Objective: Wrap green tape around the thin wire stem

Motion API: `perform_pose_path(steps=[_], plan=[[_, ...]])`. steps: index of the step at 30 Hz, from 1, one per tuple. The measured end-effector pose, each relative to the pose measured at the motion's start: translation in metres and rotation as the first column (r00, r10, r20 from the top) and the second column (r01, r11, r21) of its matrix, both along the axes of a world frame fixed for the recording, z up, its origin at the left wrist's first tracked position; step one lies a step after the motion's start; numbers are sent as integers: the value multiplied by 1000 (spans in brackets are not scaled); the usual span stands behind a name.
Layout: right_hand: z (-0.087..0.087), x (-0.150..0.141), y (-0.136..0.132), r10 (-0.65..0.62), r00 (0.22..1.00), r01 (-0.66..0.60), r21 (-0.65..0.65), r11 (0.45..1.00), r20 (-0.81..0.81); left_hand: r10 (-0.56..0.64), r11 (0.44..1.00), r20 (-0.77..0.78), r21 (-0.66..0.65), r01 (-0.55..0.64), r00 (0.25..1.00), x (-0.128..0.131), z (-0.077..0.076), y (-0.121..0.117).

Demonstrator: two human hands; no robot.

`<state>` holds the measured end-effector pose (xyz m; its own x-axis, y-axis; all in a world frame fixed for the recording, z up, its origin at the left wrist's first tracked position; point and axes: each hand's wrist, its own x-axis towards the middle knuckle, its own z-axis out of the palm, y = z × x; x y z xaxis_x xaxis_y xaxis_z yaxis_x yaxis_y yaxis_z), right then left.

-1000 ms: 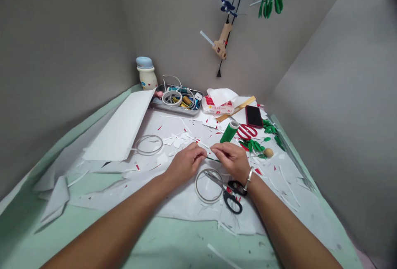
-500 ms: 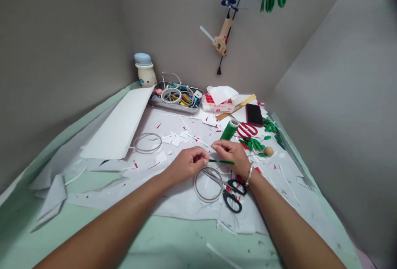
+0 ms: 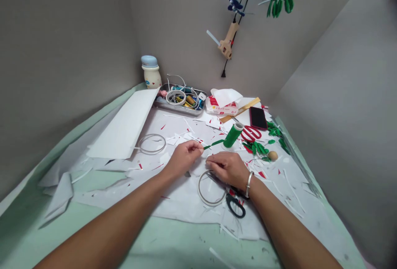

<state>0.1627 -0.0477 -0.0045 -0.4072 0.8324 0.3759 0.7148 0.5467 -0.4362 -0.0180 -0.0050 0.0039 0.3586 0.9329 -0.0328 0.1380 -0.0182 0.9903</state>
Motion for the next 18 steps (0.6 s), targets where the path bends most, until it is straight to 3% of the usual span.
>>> perform_pose_path(steps=[4, 9, 13, 18], plan=[[5, -1, -3, 34, 999, -30, 162, 986, -20, 28, 991, -143, 136, -8, 989, 0, -4, 0], [7, 7, 1, -42, 999, 48, 225, 973, -31, 4, 915, -349, 380, 138, 937, 0, -5, -3], [7, 11, 5, -44, 990, 62, 136, 989, -137, -111, 856, -385, 432, 285, 916, -2, -4, -6], [6, 19, 11, -95, 930, 49, -137, 989, -355, -287, 845, -288, 373, 383, 914, -1, 1, -9]])
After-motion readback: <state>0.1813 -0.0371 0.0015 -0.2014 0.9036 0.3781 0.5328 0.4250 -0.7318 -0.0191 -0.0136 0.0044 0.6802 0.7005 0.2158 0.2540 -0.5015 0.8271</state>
